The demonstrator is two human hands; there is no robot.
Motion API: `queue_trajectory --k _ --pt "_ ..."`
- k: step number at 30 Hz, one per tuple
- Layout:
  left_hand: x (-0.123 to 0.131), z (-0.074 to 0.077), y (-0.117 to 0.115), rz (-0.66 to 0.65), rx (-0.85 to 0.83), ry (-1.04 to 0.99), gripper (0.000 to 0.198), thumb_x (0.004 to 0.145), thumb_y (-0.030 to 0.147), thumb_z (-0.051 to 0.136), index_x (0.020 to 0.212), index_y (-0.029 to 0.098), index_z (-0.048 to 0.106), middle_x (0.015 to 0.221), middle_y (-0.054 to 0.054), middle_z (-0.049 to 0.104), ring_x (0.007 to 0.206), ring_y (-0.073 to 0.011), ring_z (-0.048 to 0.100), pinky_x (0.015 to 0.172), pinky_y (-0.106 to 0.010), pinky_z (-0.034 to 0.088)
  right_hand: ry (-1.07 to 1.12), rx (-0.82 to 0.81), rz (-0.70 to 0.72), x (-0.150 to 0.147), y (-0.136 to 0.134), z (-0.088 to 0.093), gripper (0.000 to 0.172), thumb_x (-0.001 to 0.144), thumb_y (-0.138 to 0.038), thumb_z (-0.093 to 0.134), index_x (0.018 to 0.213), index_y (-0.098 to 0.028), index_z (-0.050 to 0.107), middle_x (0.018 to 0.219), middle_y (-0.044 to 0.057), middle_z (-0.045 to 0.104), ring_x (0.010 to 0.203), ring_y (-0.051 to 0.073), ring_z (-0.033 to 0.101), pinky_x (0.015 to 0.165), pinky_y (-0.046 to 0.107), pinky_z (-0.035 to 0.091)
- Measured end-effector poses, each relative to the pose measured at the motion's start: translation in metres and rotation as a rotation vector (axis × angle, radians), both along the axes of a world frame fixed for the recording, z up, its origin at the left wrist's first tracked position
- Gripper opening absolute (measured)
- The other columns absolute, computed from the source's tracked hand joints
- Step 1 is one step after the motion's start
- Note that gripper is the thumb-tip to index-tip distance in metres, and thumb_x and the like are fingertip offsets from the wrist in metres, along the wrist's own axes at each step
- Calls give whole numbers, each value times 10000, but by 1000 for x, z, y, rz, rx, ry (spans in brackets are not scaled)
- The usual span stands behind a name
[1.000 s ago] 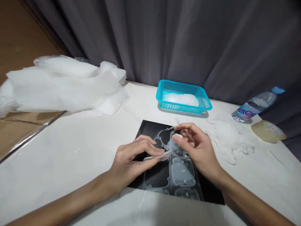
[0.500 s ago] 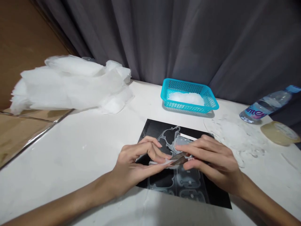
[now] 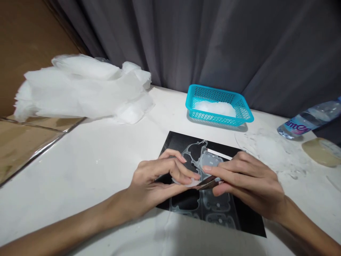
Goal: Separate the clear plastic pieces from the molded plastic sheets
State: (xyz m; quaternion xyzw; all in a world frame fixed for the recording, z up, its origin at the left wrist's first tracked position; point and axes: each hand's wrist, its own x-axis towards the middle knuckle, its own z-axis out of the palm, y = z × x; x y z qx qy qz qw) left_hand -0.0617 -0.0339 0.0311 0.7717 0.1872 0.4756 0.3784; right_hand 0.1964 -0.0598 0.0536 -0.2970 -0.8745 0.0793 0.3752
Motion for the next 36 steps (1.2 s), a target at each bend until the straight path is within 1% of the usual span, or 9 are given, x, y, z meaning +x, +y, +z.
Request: queue_trajectory --k 5,10,15,20,23,27,36 --pt "1 0 0 1 10 -3 160 867 64 804 881 181 696 870 -56 838 738 -192 803 929 -394 539 -12 0 1 -2 -1 -1 277 977 -222 698 1241 -143 717 940 35 781 745 122 557 666 263 474" --pt "2 -1 0 7 6 -27 191 840 31 818 872 172 693 825 -47 830 723 -184 799 931 -387 538 -18 51 -29 -6 -2 -2 242 977 -215 696 1206 -147 732 877 7 773 715 113 514 672 249 466" --pt "3 1 -1 13 -11 -21 155 866 73 805 861 185 699 817 -42 832 705 -192 796 920 -410 554 -39 74 -48 -8 -3 0 245 969 -208 704 1202 -141 737 886 8 776 731 116 511 695 242 467" --pt "4 3 -2 26 -2 -25 174 854 67 813 841 187 688 793 -36 828 685 -189 792 907 -401 561 -59 103 -66 -8 -4 0 234 957 -193 721 1186 -152 746 859 -6 776 710 118 478 699 239 463" --pt "4 3 -1 24 12 -21 170 852 71 817 839 185 691 798 -45 831 674 -188 792 886 -390 565 -69 130 -85 -8 -4 0 201 969 -201 709 1161 -164 754 843 -12 780 694 117 480 681 238 460" --pt "4 3 -2 23 5 -34 192 834 32 818 841 177 694 794 -44 829 691 -185 795 900 -378 552 -87 147 -100 -9 -3 1 166 993 -221 681 1134 -184 761 829 -14 786 663 113 492 645 235 460" --pt "3 1 -1 9 2 -35 181 835 53 826 866 185 706 826 -61 837 696 -201 800 910 -393 552 -104 146 -120 -9 -4 1 180 998 -209 677 1159 -205 757 822 -20 786 654 110 492 637 233 478"
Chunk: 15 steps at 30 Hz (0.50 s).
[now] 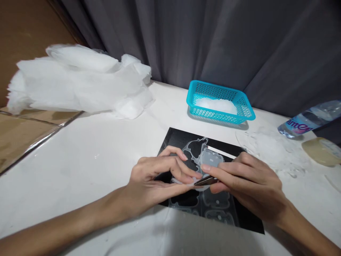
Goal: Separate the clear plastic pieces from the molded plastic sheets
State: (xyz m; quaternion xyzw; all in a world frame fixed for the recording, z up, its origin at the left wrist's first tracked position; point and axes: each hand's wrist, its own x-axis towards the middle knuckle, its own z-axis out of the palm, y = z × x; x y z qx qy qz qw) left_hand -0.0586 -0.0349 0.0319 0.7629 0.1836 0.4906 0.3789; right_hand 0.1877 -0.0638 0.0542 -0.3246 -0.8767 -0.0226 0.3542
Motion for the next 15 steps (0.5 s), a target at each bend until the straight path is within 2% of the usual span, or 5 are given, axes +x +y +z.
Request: queue_trajectory --k 6,15 --pt "-1 -4 -1 16 -15 5 209 827 58 831 877 219 707 764 -2 817 672 -186 788 934 -392 564 -47 6 -17 0 -1 3 189 980 -199 705 1159 -228 757 804 -31 781 628 104 497 630 231 479" --pt "-1 -3 -1 5 -33 19 213 818 60 850 886 210 715 871 -35 844 730 -205 806 925 -403 541 -69 -8 -18 7 -2 7 203 987 -202 696 1181 -242 743 827 -33 787 632 110 519 629 246 479"
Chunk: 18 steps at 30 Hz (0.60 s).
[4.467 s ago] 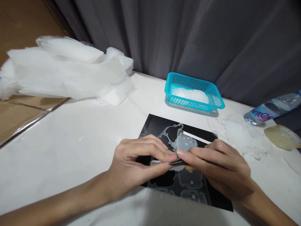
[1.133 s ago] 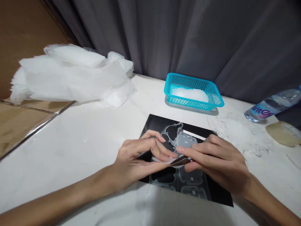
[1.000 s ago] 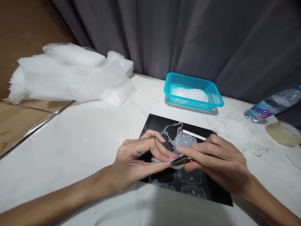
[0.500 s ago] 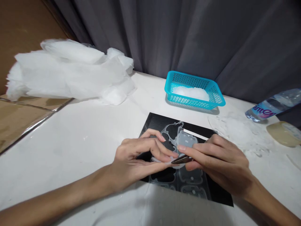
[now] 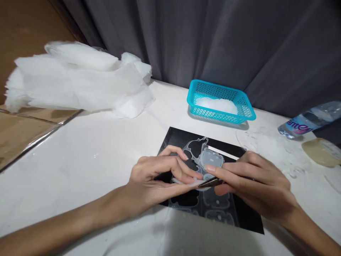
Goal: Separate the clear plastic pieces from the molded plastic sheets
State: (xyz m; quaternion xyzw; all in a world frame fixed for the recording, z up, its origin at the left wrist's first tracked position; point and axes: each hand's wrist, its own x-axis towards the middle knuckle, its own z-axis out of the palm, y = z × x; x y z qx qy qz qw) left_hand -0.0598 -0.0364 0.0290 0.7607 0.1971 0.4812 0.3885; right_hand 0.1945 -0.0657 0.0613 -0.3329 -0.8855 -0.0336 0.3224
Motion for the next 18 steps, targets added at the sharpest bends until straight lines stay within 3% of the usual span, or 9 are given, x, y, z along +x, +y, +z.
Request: queue_trajectory --k 8,14,18 --pt "1 0 0 1 17 -12 222 805 61 859 873 208 708 773 -5 818 685 -191 793 927 -393 556 -29 44 -15 1 0 -3 470 970 -170 714 1414 -300 625 828 -72 777 600 106 510 632 235 487" --pt "-1 -2 -1 -3 6 13 218 815 64 850 877 218 707 786 3 817 693 -184 792 944 -386 549 -41 44 -9 2 -1 -5 445 940 -175 754 1361 -287 664 853 -73 781 605 97 518 635 235 489" --pt "1 0 -1 9 -2 -5 212 808 86 863 865 220 709 754 8 808 666 -185 788 938 -385 555 -40 38 -25 0 -1 -3 254 970 -201 724 1214 -271 733 846 -70 786 612 90 513 641 229 492"
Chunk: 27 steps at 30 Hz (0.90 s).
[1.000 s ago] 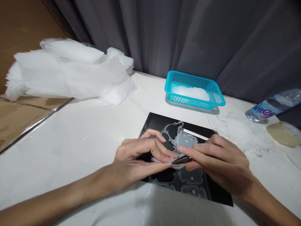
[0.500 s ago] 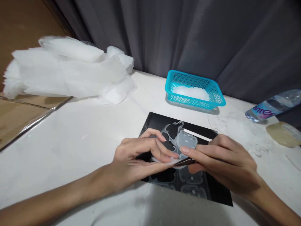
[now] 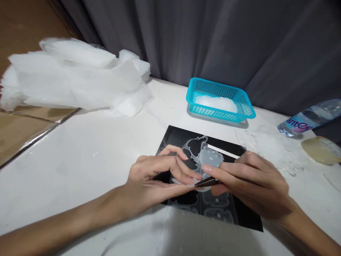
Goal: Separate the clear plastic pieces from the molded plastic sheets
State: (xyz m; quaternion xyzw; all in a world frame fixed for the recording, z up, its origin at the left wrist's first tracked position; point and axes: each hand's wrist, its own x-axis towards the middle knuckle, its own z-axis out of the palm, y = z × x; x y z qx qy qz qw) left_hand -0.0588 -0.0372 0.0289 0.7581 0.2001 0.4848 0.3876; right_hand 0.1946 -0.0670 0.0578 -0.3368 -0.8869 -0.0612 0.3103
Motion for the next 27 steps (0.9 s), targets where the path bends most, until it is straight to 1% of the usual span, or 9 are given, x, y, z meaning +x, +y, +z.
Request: queue_trajectory --k 2,4,6,9,11,15,19,21,27 --pt "1 1 0 -4 2 -4 207 808 88 864 852 212 705 737 11 802 659 -180 788 935 -373 555 5 -2 4 -1 0 1 197 981 -204 709 1165 -261 747 841 -67 788 607 89 504 637 224 491" --pt "2 1 0 -7 9 -12 205 807 85 865 854 205 706 733 8 797 661 -177 789 933 -365 553 12 -7 8 -2 0 1 219 979 -195 708 1184 -264 744 840 -67 788 606 94 502 634 225 490" --pt "2 1 0 -3 13 -16 201 811 93 865 861 211 710 725 10 792 650 -179 783 923 -374 558 21 -14 5 -2 0 0 344 977 -188 710 1304 -294 699 842 -75 787 606 98 503 632 229 488" --pt "2 0 0 3 7 -15 185 824 114 857 864 227 716 712 15 785 632 -186 774 918 -397 570 24 -7 3 -2 1 -1 575 970 -187 720 1494 -346 547 841 -86 784 595 102 500 625 233 487" --pt "2 0 -1 1 2 -17 174 825 116 855 854 221 718 707 13 785 627 -186 772 922 -397 575 18 5 8 -2 1 -1 631 959 -189 734 1525 -352 509 823 -89 780 590 104 499 622 231 488" --pt "2 0 -2 -9 -10 -11 172 833 116 849 857 218 712 733 6 801 649 -188 781 928 -401 575 18 19 -4 -2 1 -2 520 968 -194 726 1446 -353 598 809 -96 778 578 99 488 612 233 485" --pt "2 1 -2 -9 -16 -13 183 837 115 846 860 223 700 729 8 799 650 -193 781 933 -414 571 13 32 -3 -3 2 -2 291 970 -204 727 1241 -309 732 807 -96 779 590 90 480 615 227 480" --pt "2 1 -2 -9 -14 -20 198 825 100 853 855 219 697 723 11 794 648 -191 782 933 -410 569 26 32 0 -4 2 -2 208 965 -195 731 1153 -280 760 801 -91 778 595 91 475 614 225 476" --pt "1 0 -2 -19 -18 -25 234 804 74 863 879 226 701 764 12 809 660 -194 786 930 -416 568 41 16 -15 -5 1 -2 180 959 -201 735 1117 -284 765 787 -87 766 588 101 458 603 232 473"
